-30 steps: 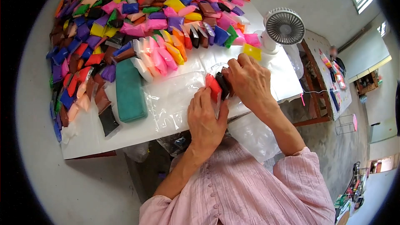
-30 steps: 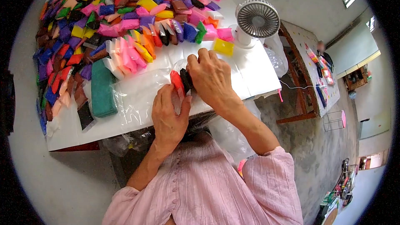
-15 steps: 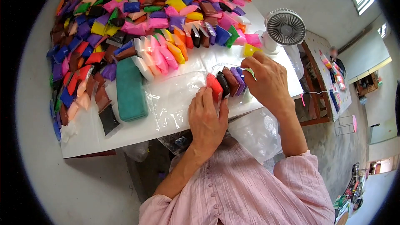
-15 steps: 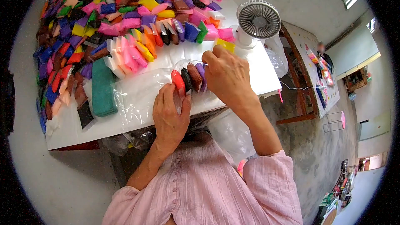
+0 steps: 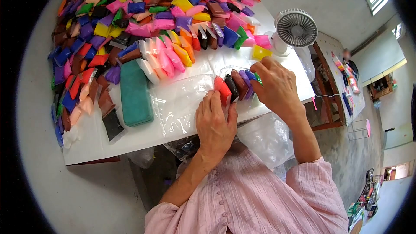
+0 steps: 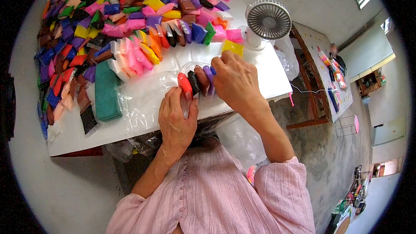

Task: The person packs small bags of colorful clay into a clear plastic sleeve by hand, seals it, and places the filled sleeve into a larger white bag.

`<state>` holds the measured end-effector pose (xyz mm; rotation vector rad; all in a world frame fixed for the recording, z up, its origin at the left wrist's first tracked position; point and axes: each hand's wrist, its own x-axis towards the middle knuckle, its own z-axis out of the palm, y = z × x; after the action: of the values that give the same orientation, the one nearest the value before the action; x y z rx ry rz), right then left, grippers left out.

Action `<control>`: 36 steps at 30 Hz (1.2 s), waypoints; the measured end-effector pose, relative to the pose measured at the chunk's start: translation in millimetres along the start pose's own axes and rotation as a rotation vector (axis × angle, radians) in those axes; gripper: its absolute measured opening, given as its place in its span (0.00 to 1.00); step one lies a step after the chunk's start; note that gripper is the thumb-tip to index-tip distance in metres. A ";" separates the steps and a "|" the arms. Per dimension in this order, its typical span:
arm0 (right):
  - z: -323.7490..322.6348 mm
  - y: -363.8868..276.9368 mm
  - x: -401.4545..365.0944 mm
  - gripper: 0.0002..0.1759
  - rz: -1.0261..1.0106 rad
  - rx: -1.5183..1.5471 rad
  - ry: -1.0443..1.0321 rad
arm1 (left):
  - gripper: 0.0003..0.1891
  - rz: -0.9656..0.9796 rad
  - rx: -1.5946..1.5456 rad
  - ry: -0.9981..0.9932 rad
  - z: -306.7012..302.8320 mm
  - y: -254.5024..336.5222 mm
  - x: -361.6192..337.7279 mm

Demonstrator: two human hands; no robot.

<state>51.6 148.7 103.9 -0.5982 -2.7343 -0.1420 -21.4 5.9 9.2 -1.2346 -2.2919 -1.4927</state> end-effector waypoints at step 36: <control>11.4 11.0 3.2 0.06 -0.281 -0.110 0.115 | 0.27 -0.005 -0.008 0.000 -2.6 2.4 1.0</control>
<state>50.1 161.8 94.6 -0.2224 -2.6962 -0.3836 -21.2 4.8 12.7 -1.2320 -2.2935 -1.5047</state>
